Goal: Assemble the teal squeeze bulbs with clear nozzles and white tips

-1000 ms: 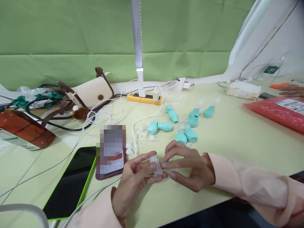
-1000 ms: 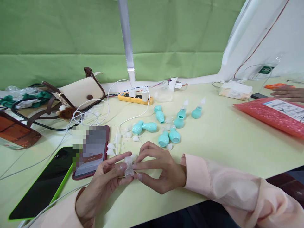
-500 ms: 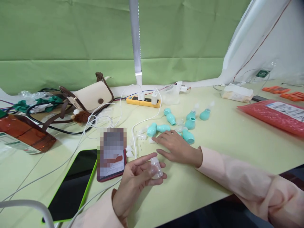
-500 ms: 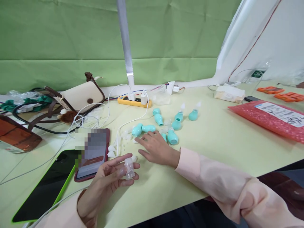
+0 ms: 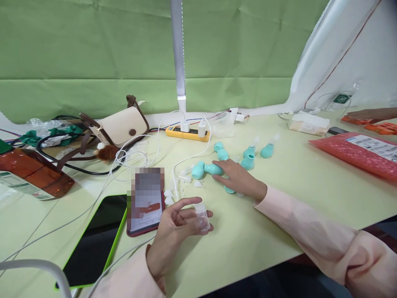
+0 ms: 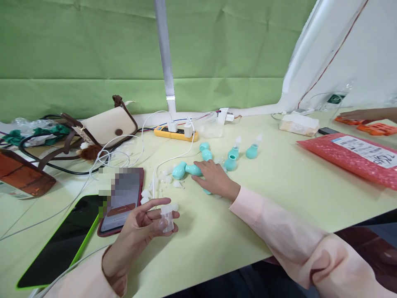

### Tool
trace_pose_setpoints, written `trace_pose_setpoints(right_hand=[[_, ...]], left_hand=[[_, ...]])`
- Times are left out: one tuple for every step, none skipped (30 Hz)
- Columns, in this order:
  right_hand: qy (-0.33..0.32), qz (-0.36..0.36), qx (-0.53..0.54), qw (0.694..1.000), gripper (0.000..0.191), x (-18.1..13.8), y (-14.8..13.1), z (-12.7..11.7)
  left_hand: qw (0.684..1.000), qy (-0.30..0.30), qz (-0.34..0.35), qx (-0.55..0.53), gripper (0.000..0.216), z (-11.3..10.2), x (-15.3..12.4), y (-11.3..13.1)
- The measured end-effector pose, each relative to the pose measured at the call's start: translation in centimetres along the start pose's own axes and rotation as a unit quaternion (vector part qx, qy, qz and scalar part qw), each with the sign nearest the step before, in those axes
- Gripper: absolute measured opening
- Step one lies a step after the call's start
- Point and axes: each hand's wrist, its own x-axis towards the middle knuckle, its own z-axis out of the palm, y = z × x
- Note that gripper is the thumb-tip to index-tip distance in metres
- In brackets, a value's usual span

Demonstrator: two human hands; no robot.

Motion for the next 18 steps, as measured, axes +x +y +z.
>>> trace_pose_setpoints(right_hand=[[0.001, 0.002, 0.006, 1.0, 0.034, 0.0, 0.0, 0.1], [0.004, 0.003, 0.009, 1.0, 0.031, 0.1, -0.1, 0.2], [0.007, 0.002, 0.01, 1.0, 0.028, 0.1, -0.1, 0.3], [0.009, 0.003, 0.012, 1.0, 0.028, 0.1, -0.1, 0.4], [0.015, 0.001, 0.015, 1.0, 0.028, 0.0, -0.1, 0.4], [0.031, -0.005, 0.021, 0.999, 0.028, 0.0, -0.2, 0.3], [0.058, -0.016, 0.034, 0.998, 0.029, -0.1, -0.3, 0.1], [0.095, -0.03, 0.058, 0.993, 0.028, -0.3, -0.4, -0.2], [0.135, -0.048, 0.098, 0.985, 0.027, -0.5, -0.6, -0.6], [0.167, -0.066, 0.154, 0.972, 0.027, -0.7, -0.9, -1.1], [0.178, -0.081, 0.225, 0.955, 0.027, -1.0, -1.2, -1.6], [0.16, -0.091, 0.303, 0.935, 0.027, -1.2, -1.5, -2.2], [0.115, -0.098, 0.38, 0.913, 0.027, -1.5, -1.8, -2.7], [0.056, -0.101, 0.448, 0.886, 0.027, -1.7, -2.1, -3.2], [-0.005, -0.098, 0.504, 0.858, 0.027, -1.9, -2.4, -3.5], [-0.056, -0.091, 0.544, 0.832, 0.026, -2.1, -2.7, -3.8], [-0.091, -0.082, 0.57, 0.813, 0.026, -2.3, -2.9, -3.9], [-0.111, -0.074, 0.584, 0.8, 0.027, -2.4, -3.0, -3.9]], left_hand=[[1.0, 0.003, -0.001, 0.002, 0.038, 0.1, 0.0, 0.0], [1.0, 0.006, -0.003, 0.008, 0.036, 0.1, 0.1, 0.0], [1.0, 0.007, -0.006, 0.015, 0.035, 0.1, 0.1, 0.0], [1.0, 0.006, -0.01, 0.021, 0.037, 0.1, 0.1, 0.0], [1.0, 0.003, -0.013, 0.023, 0.039, 0.1, 0.1, 0.0], [1.0, -0.003, -0.017, 0.023, 0.043, 0.1, 0.1, 0.0], [1.0, -0.012, -0.019, 0.021, 0.046, 0.1, 0.1, 0.0], [0.999, -0.022, -0.015, 0.021, 0.048, 0.0, 0.1, -0.1], [0.999, -0.03, -0.005, 0.023, 0.048, 0.0, 0.1, -0.1], [0.999, -0.038, 0.007, 0.027, 0.048, 0.0, 0.0, -0.1], [0.998, -0.045, 0.021, 0.031, 0.047, 0.0, 0.0, -0.1], [0.997, -0.052, 0.035, 0.036, 0.047, 0.1, 0.0, 0.0], [0.996, -0.06, 0.047, 0.041, 0.048, 0.1, 0.0, 0.0], [0.995, -0.071, 0.057, 0.046, 0.049, 0.1, -0.1, 0.1], [0.993, -0.083, 0.065, 0.051, 0.047, 0.1, -0.1, 0.2], [0.992, -0.094, 0.07, 0.056, 0.045, 0.1, -0.1, 0.3], [0.99, -0.103, 0.071, 0.062, 0.04, 0.1, -0.1, 0.4], [0.99, -0.108, 0.069, 0.065, 0.033, 0.1, -0.2, 0.5]])
